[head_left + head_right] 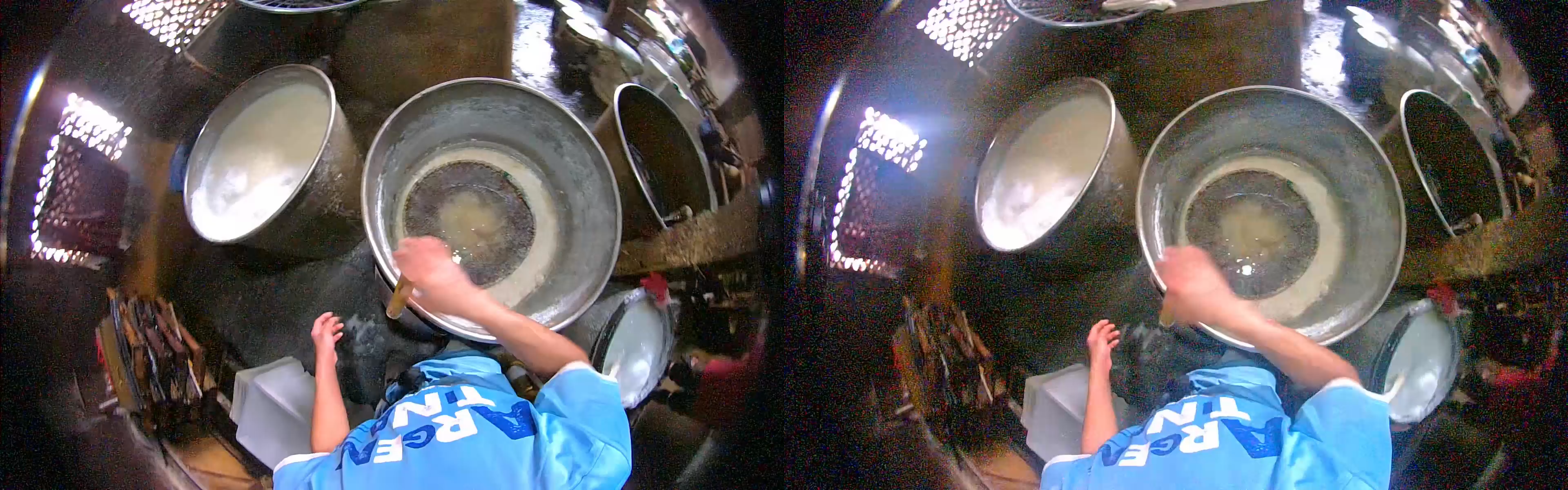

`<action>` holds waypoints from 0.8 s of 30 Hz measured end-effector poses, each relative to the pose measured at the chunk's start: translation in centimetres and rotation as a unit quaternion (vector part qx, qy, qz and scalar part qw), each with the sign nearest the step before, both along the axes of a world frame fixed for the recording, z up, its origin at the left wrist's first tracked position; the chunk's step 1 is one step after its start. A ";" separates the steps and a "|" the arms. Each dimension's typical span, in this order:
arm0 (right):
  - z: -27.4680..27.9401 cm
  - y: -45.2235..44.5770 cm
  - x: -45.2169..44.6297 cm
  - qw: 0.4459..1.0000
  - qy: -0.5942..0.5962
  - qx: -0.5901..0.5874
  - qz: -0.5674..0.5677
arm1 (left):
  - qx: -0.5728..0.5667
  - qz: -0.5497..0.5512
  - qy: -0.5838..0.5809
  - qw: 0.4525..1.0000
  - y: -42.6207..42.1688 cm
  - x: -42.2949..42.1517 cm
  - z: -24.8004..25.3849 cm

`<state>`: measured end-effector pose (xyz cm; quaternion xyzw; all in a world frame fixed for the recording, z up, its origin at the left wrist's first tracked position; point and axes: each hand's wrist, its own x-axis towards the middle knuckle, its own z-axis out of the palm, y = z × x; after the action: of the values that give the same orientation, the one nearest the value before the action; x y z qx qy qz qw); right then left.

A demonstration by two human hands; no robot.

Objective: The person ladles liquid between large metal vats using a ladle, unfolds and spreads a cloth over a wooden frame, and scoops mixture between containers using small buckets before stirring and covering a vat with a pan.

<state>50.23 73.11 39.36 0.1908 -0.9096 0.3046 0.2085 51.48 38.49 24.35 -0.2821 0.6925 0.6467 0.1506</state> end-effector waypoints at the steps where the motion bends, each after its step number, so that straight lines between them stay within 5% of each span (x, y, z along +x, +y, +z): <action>1: 0.6 -1.8 -0.2 0.989 0.020 0.112 0.092 | -0.035 -0.034 0.003 0.999 1.2 0.0 0.7; 4: -5.4 -5.2 0.3 0.916 -0.022 0.370 0.154 | 0.009 -0.042 -0.037 0.998 0.3 1.7 -2.5; 5: -7.7 -7.2 -1.4 0.824 -0.198 0.481 0.226 | 0.016 -0.023 -0.058 0.998 -0.1 2.7 -3.2; 6: -5.0 -6.4 -2.5 0.809 -0.227 0.458 0.291 | -0.009 -0.003 -0.073 0.997 -0.6 3.9 -3.9; 9: -7.6 -6.8 -3.8 0.857 -0.226 0.391 0.247 | 0.003 0.085 -0.142 0.986 -2.9 7.8 -6.4; 10: -8.8 -6.3 -4.2 0.912 -0.130 0.326 0.211 | 0.034 0.101 -0.141 0.984 -4.9 10.3 -9.1; 12: -6.5 -6.1 -5.0 0.932 -0.173 0.253 0.194 | 0.098 0.125 -0.134 0.978 -8.2 12.7 -14.2; 15: -2.5 -3.7 -5.8 0.947 -0.266 0.098 0.153 | -0.018 0.114 -0.305 0.945 -7.3 13.6 -11.3; 17: -2.2 -1.2 -5.7 0.946 -0.291 -0.076 0.123 | -0.015 0.119 -0.293 0.948 -5.9 12.8 -10.8; 18: -2.8 0.2 -5.4 0.924 -0.304 -0.192 0.132 | -0.018 0.114 -0.295 0.948 -5.2 12.5 -10.3; 22: -10.3 5.3 -3.8 0.947 -0.195 -0.254 -0.018 | 0.036 0.090 -0.216 0.972 -0.8 7.9 -7.5; 23: -14.0 6.8 -3.0 0.923 -0.247 -0.288 -0.061 | 0.215 0.083 -0.187 0.955 -1.5 7.3 -8.1; 24: -18.2 8.3 -2.0 0.895 -0.295 -0.320 -0.100 | 0.138 0.081 -0.191 0.968 -0.4 6.6 -8.5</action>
<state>48.25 81.38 21.20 -0.0768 -0.7968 0.5992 0.0103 58.05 38.07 15.81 -0.4317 0.5296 0.6805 0.2647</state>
